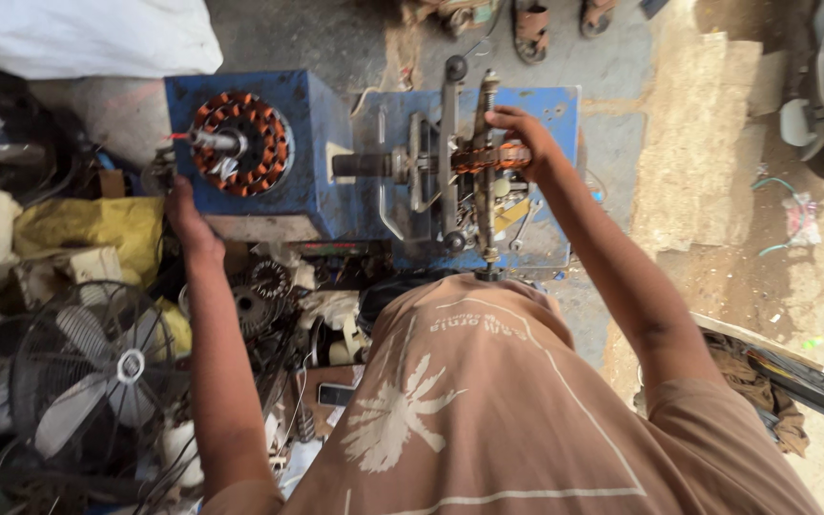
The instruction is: The person winds copper wire around the poles of a motor stator by hand while using a mechanical winding machine, occasionally pulling and positioning the wire segments.
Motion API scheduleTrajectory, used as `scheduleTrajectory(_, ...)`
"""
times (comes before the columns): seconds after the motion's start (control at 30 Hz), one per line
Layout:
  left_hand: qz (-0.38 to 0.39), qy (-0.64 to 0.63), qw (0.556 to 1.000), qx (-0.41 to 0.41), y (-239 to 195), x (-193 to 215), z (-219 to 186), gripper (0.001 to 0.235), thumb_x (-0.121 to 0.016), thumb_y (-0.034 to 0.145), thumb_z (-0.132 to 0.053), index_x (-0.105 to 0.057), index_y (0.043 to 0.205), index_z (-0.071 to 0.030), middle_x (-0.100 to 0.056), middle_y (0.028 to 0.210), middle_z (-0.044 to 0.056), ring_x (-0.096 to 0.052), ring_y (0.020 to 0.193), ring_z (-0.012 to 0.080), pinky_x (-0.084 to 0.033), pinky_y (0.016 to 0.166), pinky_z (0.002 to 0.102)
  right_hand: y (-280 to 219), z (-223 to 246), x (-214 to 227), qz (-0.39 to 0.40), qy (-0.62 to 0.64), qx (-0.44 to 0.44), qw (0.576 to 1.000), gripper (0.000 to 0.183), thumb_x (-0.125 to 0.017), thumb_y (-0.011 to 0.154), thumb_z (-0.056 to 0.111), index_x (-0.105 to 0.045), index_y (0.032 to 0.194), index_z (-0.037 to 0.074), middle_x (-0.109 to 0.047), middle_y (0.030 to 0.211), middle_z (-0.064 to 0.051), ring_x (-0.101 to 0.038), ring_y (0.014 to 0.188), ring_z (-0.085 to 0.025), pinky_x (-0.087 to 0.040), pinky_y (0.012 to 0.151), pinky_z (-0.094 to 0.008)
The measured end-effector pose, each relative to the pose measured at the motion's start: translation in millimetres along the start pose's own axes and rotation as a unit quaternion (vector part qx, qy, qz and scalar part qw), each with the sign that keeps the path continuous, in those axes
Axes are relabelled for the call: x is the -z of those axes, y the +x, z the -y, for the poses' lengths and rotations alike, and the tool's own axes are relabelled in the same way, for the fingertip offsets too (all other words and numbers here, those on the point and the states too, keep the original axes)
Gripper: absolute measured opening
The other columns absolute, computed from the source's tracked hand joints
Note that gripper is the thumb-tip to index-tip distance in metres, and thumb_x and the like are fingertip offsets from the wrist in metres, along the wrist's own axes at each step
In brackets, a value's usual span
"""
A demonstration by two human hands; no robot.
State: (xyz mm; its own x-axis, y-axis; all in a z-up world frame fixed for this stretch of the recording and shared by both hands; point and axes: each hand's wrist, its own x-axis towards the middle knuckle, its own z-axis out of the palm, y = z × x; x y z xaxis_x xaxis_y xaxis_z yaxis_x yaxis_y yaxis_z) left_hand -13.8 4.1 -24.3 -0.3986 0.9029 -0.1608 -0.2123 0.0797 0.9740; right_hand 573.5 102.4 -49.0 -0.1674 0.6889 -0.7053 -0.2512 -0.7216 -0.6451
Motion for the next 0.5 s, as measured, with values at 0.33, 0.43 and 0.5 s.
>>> scheduleTrajectory(0.33,-0.006,-0.022,1.0,0.001,-5,2,1,0.047,-0.061,0.106,-0.041,-0.062,0.13,-0.001,-0.066,0.124,0.008,-0.064,0.112,0.0185,-0.051,0.1,0.037,9,-9,4,0.0,0.008,0.001,1.0,0.074,-0.085,0.082,0.034,-0.057,0.145,0.007,-0.054,0.12,-0.016,-0.062,0.092,-0.021,-0.062,0.075,-0.036)
scheduleTrajectory(0.43,0.001,-0.031,1.0,-0.001,-5,-2,-1,0.047,-0.061,0.106,-0.041,-0.062,0.13,-0.001,-0.067,0.125,0.008,-0.065,0.113,0.0181,-0.052,0.1,0.036,6,-6,1,-0.009,0.008,-0.01,1.0,0.075,-0.084,0.079,0.034,-0.056,0.144,0.009,-0.054,0.123,-0.017,-0.064,0.094,-0.024,-0.064,0.077,-0.037)
scheduleTrajectory(0.5,0.008,-0.032,0.999,-0.003,-6,-5,-5,0.048,-0.061,0.106,-0.041,-0.063,0.13,0.0,-0.067,0.125,0.009,-0.065,0.113,0.0183,-0.052,0.1,0.036,4,-4,-1,-0.009,0.014,-0.011,1.0,0.075,-0.084,0.078,0.033,-0.055,0.144,0.009,-0.055,0.126,-0.02,-0.066,0.095,-0.025,-0.064,0.078,-0.037)
